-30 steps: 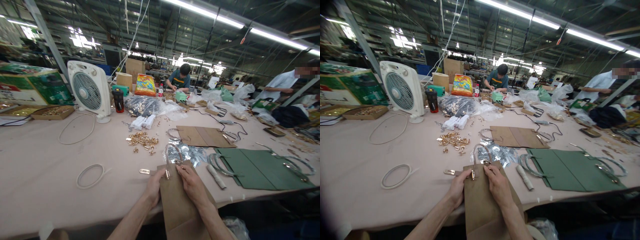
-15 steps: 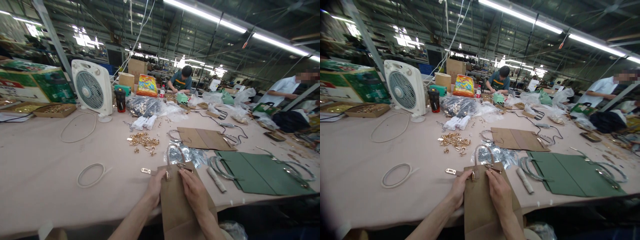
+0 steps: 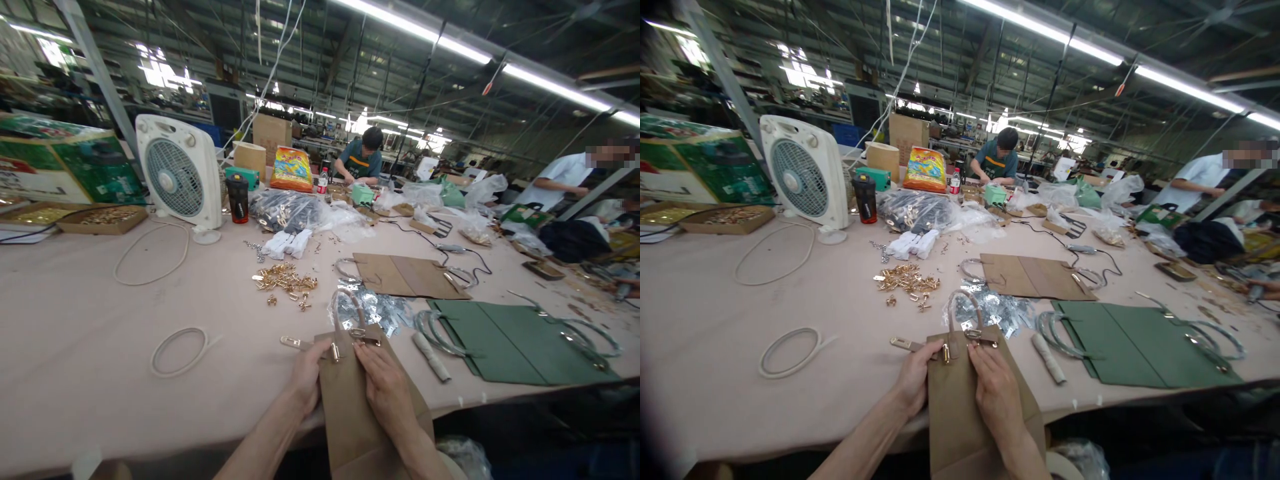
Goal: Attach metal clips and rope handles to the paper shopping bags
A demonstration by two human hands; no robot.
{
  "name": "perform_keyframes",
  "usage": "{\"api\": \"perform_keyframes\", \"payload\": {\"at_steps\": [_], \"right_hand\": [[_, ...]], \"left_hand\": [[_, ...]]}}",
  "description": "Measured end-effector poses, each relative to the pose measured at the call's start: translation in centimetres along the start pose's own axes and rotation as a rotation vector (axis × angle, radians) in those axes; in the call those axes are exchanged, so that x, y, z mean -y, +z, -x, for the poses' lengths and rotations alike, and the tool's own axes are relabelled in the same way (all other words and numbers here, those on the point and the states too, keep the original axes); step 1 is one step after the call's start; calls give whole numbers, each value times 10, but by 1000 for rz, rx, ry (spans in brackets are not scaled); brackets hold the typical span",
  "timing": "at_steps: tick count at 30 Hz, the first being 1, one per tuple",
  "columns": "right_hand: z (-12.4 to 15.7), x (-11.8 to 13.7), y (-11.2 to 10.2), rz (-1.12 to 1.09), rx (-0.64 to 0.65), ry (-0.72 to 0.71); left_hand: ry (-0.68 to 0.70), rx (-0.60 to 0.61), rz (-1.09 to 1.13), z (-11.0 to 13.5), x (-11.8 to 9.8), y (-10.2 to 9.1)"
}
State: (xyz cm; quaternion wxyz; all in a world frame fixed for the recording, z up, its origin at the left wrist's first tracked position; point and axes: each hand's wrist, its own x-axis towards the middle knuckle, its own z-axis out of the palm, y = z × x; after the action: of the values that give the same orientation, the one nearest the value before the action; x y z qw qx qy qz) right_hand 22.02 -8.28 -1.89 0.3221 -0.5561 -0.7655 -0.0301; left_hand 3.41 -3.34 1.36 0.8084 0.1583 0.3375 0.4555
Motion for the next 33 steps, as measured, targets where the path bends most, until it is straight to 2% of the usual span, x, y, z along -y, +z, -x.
{"api": "perform_keyframes", "payload": {"at_steps": [7,11,15,25,29,33], "right_hand": [[8,4,1,-67,-14,115],[8,7,0,-91,-54,170],[7,8,-1,-114,-72,195],[7,11,-1,-75,-69,192],[4,15,-3,-55,-62,196],[7,26,-11,-32,-55,215]], "left_hand": [[-53,67,-37,5,3,-1],[107,103,-156,5,8,-7],[205,170,-313,7,9,-9],[312,223,-401,12,5,-7],[293,204,-378,8,7,-7],[190,140,-297,9,8,-10]]}}
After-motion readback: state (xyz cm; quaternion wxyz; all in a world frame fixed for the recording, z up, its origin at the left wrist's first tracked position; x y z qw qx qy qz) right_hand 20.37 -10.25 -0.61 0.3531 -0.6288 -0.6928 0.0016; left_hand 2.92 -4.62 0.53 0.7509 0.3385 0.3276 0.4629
